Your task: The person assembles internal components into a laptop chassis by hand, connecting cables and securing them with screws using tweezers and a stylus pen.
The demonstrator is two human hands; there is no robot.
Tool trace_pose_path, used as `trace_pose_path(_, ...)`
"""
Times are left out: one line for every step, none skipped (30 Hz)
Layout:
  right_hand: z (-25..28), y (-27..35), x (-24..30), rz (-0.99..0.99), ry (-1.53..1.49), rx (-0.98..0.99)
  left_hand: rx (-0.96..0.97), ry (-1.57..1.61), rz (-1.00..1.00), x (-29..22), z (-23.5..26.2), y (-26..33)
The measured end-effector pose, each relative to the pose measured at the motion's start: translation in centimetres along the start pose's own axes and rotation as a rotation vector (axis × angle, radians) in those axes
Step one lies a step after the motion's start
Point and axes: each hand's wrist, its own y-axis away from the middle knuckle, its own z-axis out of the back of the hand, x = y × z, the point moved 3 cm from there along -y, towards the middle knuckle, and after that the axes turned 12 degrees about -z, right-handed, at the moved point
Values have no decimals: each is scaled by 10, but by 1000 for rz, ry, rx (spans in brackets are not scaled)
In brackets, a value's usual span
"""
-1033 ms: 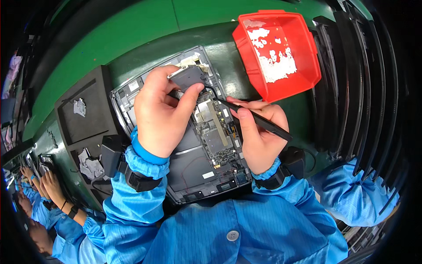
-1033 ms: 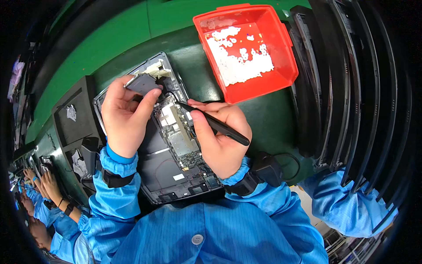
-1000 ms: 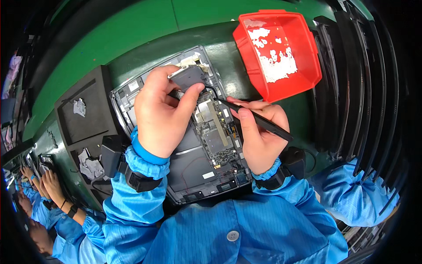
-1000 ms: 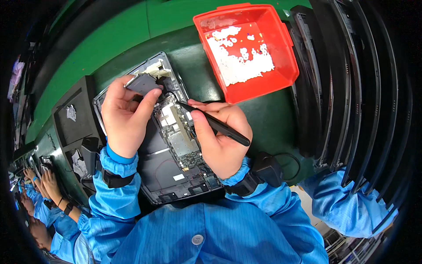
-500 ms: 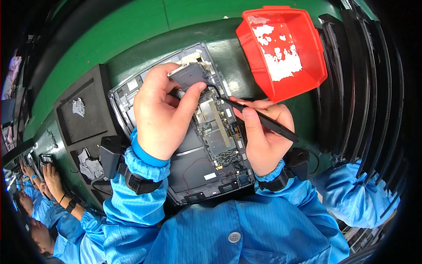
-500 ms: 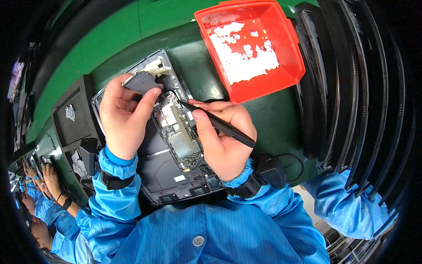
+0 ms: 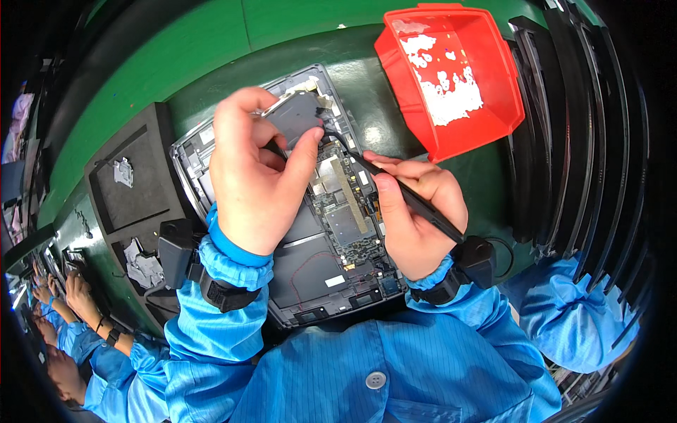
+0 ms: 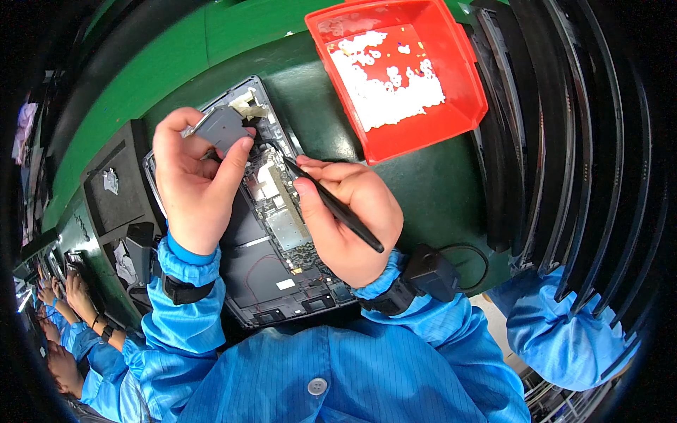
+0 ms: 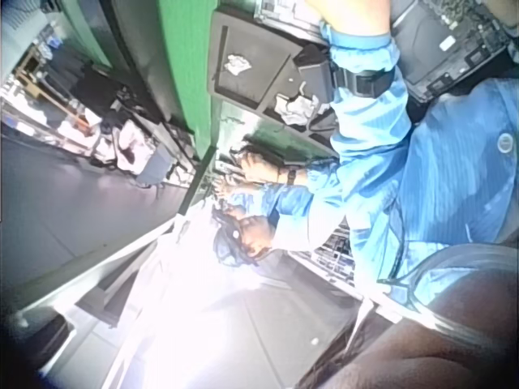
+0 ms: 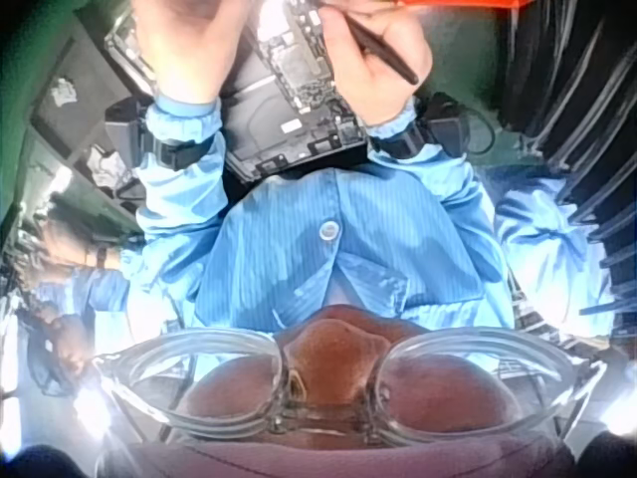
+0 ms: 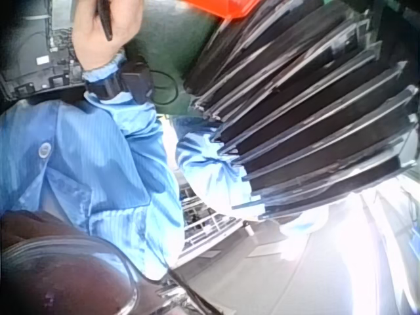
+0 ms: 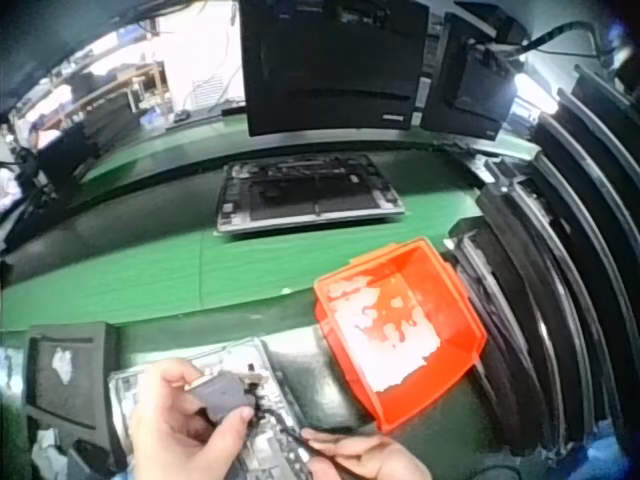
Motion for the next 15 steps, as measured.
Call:
trace_pose_path(-1,0,0,0,-1,1,9,4,0,-1,1,1)
trace_pose_path(-1,0,-1,15,3,10,12,7,0,-1,0,0)
trace_pose_path(0,1,-1,30,7,19,38,-1,-18,-4,-1,-1)
trace_pose_path(1,0,-2,58,48,38,64,-10,-36,-5,-2,-2)
trace_pose_path(1,0,-1,57,48,38,63,-10,-35,-3,-2,-2)
trace_pose_path(1,0,0,61,67,34,56,-53,-74,-1,-3,-3)
trace_pose_path(1,0,1,65,86,30,49,-97,-112,0,-3,-3)
trace_pose_path(1,0,1,62,87,31,49,-96,-109,-1,-3,-4)
trace_pose_path(2,0,0,38,59,22,44,-93,-84,-2,-4,-4)
trace_pose_path(2,0,-1,13,30,12,39,-91,-60,-3,-4,-4)
trace_pose_path(2,0,-2,12,30,14,38,-91,-58,-2,-4,-4)
trace_pose_path(2,-1,-2,10,23,15,52,-95,-66,-1,-4,-4)
trace_pose_path(3,-1,-2,7,15,16,66,-98,-74,0,-4,-4)
trace_pose_path(4,-1,-2,6,14,17,65,-99,-73,-1,-2,-4)
trace_pose_path(5,-2,-1,17,47,31,126,-123,-50,-3,-2,-5)
